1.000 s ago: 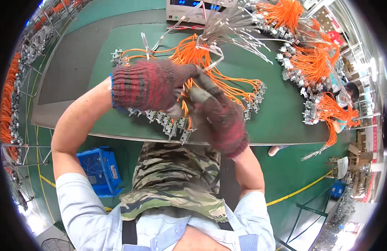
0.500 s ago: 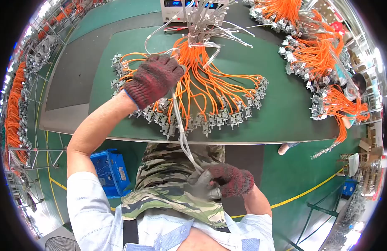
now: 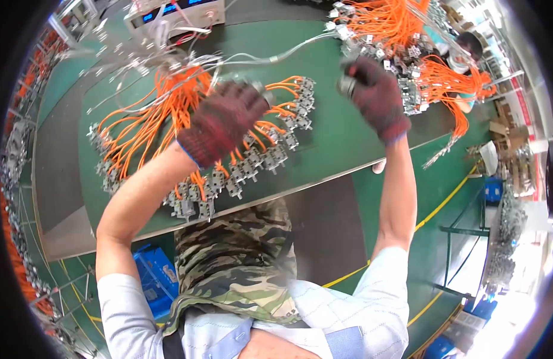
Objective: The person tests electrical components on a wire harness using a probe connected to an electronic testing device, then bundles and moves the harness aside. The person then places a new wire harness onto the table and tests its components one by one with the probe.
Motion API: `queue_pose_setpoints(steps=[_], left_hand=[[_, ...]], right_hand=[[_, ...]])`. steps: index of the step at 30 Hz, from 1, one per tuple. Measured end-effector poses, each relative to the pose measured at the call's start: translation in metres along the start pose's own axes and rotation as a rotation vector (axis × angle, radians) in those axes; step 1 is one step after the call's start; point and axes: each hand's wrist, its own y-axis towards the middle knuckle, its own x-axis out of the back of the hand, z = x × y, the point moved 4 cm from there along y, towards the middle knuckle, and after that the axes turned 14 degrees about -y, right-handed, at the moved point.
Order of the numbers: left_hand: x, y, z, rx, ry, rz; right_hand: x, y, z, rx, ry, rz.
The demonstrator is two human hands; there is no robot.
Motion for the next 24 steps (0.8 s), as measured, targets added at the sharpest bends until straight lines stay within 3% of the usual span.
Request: queue_pose_setpoints(steps=[1, 3, 6, 9, 10, 17, 24], left_hand=[[-0.012, 0.006, -0.007, -0.017, -0.220, 0.004], [-0.032, 0.026, -0.009, 0.147, -0.418, 0.167], [-0.062, 0.055, 0.017, 0.314, -0.534, -0.012], [-0.100, 0.070, 0.044, 0.427, -0.676, 0.041], [-0.105, 0.073, 0.048, 0.569, -0.737, 0.174], [-0.125, 0.072, 0.058, 0.617, -0.928, 0.143], [-0.118, 0.074, 0.056, 0.670, -0.923, 0.179]], right_hand=[[0.004, 0.022, -0.012, -0.083, 0.258, -0.096], [0.001, 0.054, -0.032, -0.068, 0.921, 0.042], [-0.040, 0.077, -0.071, -0.065, 0.953, 0.022], [-0.083, 0.064, -0.097, -0.249, 0.951, -0.017], [-0.097, 0.060, -0.112, -0.267, 0.995, -0.092], [-0.141, 0.042, -0.168, -0.464, 1.163, -0.159], [-0.156, 0.047, -0.165, -0.418, 1.187, -0.123]])
